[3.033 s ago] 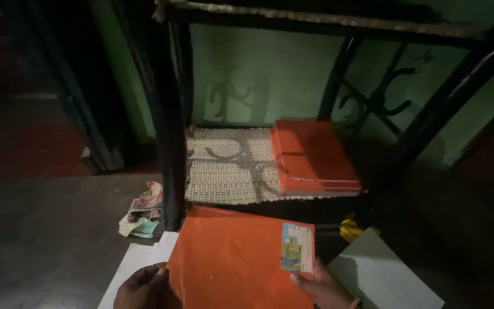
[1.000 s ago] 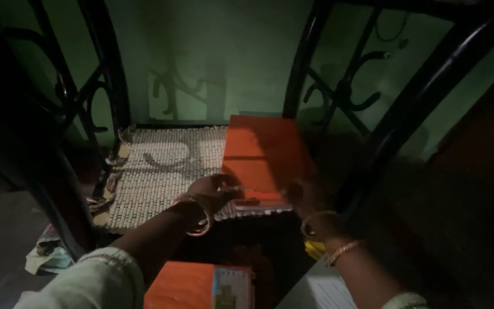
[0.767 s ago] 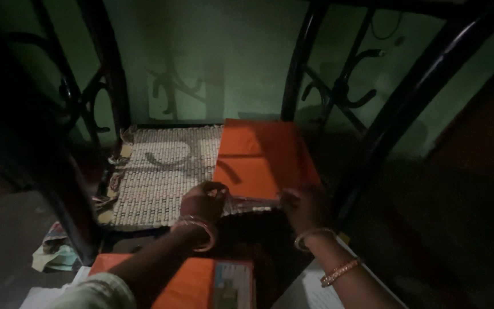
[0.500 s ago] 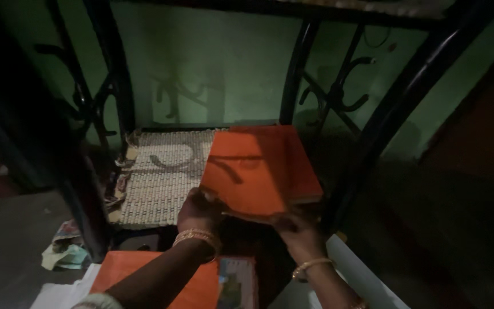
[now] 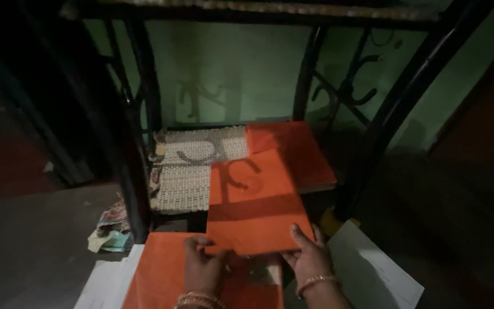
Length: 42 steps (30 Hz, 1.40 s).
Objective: The person wipes a black computer keyboard and its cable with a yellow cloth while sitting on the floor. They then place the keyboard on a metal stand and proceed to pick up, wipe, and stack several books and papers from the stand onto their lap.
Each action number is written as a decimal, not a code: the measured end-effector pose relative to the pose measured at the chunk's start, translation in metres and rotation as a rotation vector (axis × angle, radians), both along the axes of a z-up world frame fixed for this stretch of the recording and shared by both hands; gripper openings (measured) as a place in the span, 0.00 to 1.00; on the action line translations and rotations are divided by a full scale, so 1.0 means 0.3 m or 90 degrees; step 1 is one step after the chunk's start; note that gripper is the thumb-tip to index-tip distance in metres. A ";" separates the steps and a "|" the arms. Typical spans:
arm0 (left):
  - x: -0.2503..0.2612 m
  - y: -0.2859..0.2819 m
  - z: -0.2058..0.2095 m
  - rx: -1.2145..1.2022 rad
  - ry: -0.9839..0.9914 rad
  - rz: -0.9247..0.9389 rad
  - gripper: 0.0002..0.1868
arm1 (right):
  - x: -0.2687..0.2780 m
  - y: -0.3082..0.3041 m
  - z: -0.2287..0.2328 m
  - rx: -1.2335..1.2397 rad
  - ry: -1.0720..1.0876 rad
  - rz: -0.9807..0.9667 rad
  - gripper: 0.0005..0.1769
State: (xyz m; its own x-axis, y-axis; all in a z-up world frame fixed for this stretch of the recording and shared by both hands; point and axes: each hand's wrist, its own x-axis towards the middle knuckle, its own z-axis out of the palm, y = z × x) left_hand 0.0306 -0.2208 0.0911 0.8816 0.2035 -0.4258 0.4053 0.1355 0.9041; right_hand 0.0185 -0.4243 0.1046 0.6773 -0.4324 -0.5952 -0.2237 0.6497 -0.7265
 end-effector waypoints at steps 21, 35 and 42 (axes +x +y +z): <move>-0.103 0.575 -0.137 -0.068 0.028 0.149 0.23 | -0.328 -0.054 0.073 -0.148 0.017 0.325 0.32; -0.248 0.904 -0.469 0.260 0.074 -0.119 0.27 | -0.124 0.142 -0.192 -0.409 -0.138 0.170 0.31; -0.278 0.750 -0.232 0.850 -0.003 -0.131 0.51 | -0.126 0.144 -0.051 -0.771 0.007 0.347 0.41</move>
State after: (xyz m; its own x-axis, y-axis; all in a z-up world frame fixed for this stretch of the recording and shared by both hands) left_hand -0.0528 0.0042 0.0216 0.9469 0.3214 -0.0054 0.3083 -0.9034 0.2981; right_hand -0.0193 -0.3812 0.0893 0.9299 -0.3661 -0.0358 -0.2569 -0.5767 -0.7755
